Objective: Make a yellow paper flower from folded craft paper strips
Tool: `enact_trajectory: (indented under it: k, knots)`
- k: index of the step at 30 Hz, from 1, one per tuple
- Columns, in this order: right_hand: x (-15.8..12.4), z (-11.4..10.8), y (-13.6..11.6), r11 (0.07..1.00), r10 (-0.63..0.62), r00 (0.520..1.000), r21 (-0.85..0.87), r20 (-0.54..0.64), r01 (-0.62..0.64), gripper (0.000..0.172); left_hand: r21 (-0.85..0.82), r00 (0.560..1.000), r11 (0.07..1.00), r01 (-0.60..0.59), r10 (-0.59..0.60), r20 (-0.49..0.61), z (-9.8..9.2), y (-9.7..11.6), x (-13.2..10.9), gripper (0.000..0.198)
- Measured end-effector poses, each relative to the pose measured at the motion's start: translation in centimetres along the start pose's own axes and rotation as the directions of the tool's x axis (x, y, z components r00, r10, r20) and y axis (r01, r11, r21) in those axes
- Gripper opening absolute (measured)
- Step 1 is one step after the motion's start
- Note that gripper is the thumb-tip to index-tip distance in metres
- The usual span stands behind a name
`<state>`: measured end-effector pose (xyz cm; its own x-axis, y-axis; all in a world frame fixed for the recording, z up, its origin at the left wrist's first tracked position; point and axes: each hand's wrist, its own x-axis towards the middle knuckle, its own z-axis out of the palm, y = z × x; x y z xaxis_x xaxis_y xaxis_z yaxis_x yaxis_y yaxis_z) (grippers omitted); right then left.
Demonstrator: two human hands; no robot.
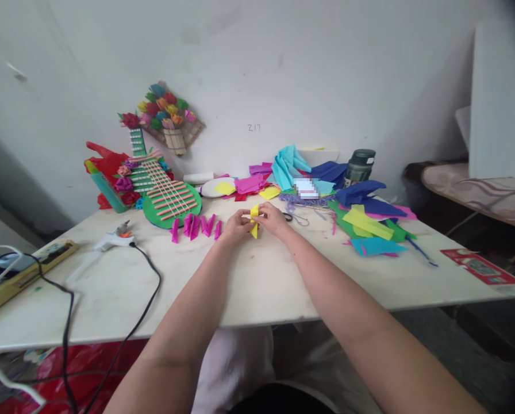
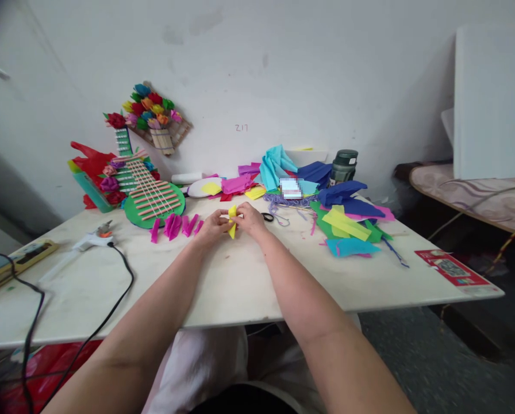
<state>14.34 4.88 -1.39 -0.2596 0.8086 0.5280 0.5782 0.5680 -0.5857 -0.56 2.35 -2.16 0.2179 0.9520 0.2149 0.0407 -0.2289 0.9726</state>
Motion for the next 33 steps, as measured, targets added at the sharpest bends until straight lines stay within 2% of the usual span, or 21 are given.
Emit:
enact_trajectory:
  k: [4,11,13,16,20,24,28,33]
  knots:
    - [0.2,0.0,0.0,0.999,0.013,1.0,0.044,-0.025,-0.012,0.015,0.07,0.999,0.997,-0.036,0.034,0.028,0.0,-0.3,0.2,0.044]
    - [0.2,0.3,0.2,0.95,0.257,0.965,0.171,0.053,-0.262,0.015,0.062,0.997,0.998,0.007,-0.012,0.082,0.3,0.1,-0.1,0.042]
    - [0.2,0.5,0.4,0.956,0.235,0.971,0.175,0.03,-0.237,0.015,0.003,0.994,0.998,0.066,-0.066,0.091,0.4,0.4,-0.3,0.043]
    - [0.4,1.0,0.9,0.983,0.107,0.993,0.155,-0.042,-0.099,0.015,-0.099,0.988,0.985,0.145,-0.138,0.077,0.5,0.7,-0.5,0.045]
    - [0.5,1.2,1.3,0.987,0.05,0.997,0.154,-0.06,-0.04,0.011,-0.138,0.991,0.984,0.113,-0.101,0.091,0.3,0.8,-0.6,0.048]
    - [0.4,0.9,1.3,0.986,0.046,0.999,0.158,-0.019,-0.042,0.015,-0.091,0.994,0.993,0.076,-0.068,0.089,0.1,0.4,-0.3,0.047]
    - [0.2,0.4,0.7,0.995,0.044,0.998,0.086,0.046,-0.048,0.017,0.001,0.998,0.999,0.036,-0.036,0.05,0.0,-0.3,0.0,0.044]
    - [-0.1,0.0,-0.1,0.998,0.052,0.998,-0.032,0.032,-0.051,0.017,0.056,0.999,0.998,0.029,-0.031,0.031,0.0,-0.5,0.3,0.04]
